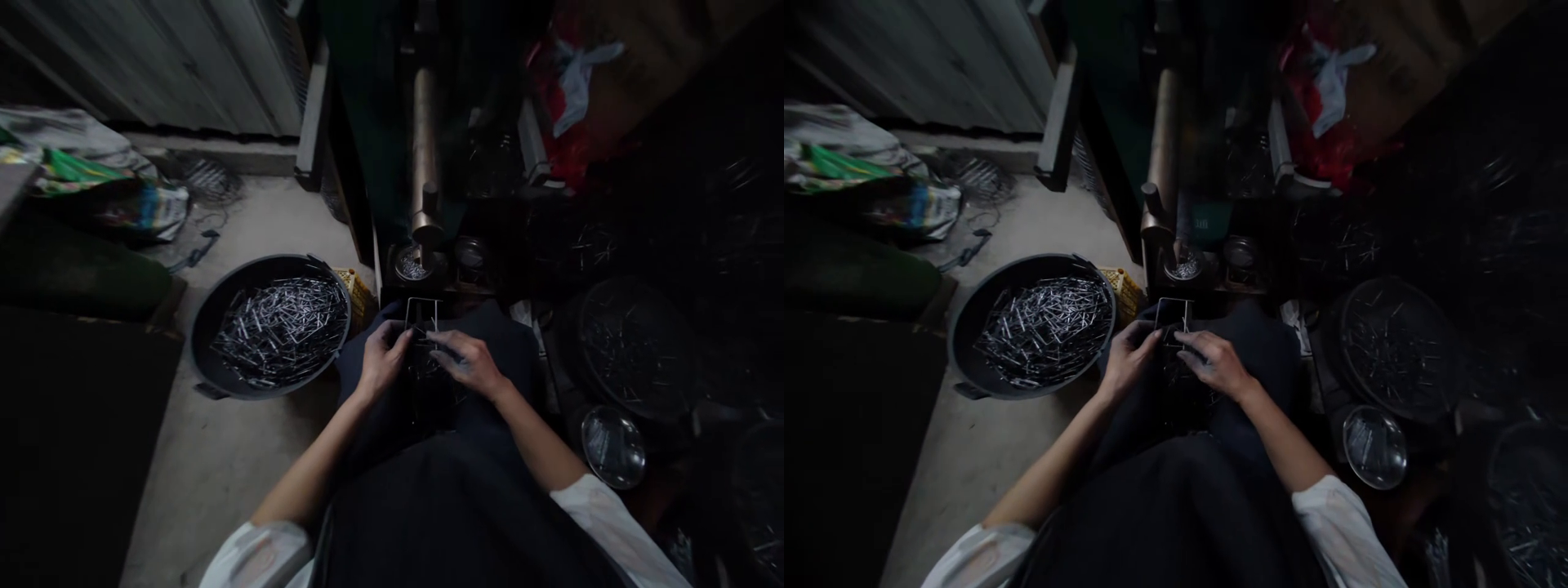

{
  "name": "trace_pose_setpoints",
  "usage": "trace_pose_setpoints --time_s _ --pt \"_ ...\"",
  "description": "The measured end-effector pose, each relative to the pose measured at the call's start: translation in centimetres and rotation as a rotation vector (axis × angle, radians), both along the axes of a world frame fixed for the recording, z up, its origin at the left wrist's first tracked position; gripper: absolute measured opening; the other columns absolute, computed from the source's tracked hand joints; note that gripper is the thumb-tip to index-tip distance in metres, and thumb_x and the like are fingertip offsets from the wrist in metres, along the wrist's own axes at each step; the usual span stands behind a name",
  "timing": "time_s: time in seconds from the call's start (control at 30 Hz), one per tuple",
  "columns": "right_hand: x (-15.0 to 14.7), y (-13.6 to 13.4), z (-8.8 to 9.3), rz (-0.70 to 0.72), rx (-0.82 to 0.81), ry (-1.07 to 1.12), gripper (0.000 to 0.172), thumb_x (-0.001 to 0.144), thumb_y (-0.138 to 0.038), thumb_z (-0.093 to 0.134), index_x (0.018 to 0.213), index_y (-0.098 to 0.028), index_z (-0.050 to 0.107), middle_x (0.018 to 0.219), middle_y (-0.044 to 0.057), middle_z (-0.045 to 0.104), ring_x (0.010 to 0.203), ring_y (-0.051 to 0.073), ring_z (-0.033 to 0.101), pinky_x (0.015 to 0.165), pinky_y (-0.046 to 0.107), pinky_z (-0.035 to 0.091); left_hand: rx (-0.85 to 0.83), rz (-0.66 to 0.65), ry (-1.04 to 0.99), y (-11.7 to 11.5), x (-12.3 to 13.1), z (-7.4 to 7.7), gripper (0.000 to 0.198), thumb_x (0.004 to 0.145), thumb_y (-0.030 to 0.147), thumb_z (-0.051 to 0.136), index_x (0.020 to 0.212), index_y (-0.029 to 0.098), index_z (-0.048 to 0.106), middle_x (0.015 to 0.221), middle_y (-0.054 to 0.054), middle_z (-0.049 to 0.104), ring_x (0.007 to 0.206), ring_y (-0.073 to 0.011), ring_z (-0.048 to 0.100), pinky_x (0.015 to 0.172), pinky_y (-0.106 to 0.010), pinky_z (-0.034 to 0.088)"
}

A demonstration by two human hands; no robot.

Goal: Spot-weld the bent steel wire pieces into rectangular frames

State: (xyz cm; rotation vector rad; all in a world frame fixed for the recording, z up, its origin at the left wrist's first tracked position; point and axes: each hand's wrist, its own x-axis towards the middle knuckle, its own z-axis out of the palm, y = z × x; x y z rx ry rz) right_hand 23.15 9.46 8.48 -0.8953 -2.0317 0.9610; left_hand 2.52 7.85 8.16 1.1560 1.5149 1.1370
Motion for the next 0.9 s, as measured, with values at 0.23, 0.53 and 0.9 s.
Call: trace_pose_setpoints --time_s 0.23,0.53,0.9 --pt "0.1 2.0 -0.8 0.025 0.064 -0.028 0.035 0.099 -0.027 0.063 0.134 -0.028 0.066 0.122 0.007 0.074 0.111 0.021 0.071 0.100 0.036 0.057 -0.121 0.045 -0.360 0.2 1.6 0.1 0.038 0.079 0.049 0.077 0.096 0.016 0.068 0.080 -0.001 0.068 0.064 -0.0126 0.059 0.060 -0.023 0.047" --pt "0.0 3.2 0.1 0.044 0.004 -0.007 0.034 0.097 -0.027 0.066 0.131 -0.030 0.068 0.123 0.004 0.074 0.111 0.019 0.072 0.100 0.034 0.057 -0.155 0.109 -0.590 0.6 2.1 -0.2 0.041 0.074 0.047 0.082 0.098 0.017 0.068 0.077 0.000 0.068 0.061 -0.0131 0.065 0.059 -0.024 0.054" --pt "-0.2 4.3 0.7 0.070 -0.103 0.059 0.030 0.093 -0.030 0.069 0.123 -0.028 0.073 0.116 0.004 0.076 0.105 0.019 0.073 0.097 0.034 0.057 -0.141 0.127 -0.632 1.0 2.0 0.6 0.039 0.073 0.044 0.084 0.096 0.016 0.066 0.077 0.000 0.067 0.057 -0.0097 0.063 0.057 -0.021 0.053"
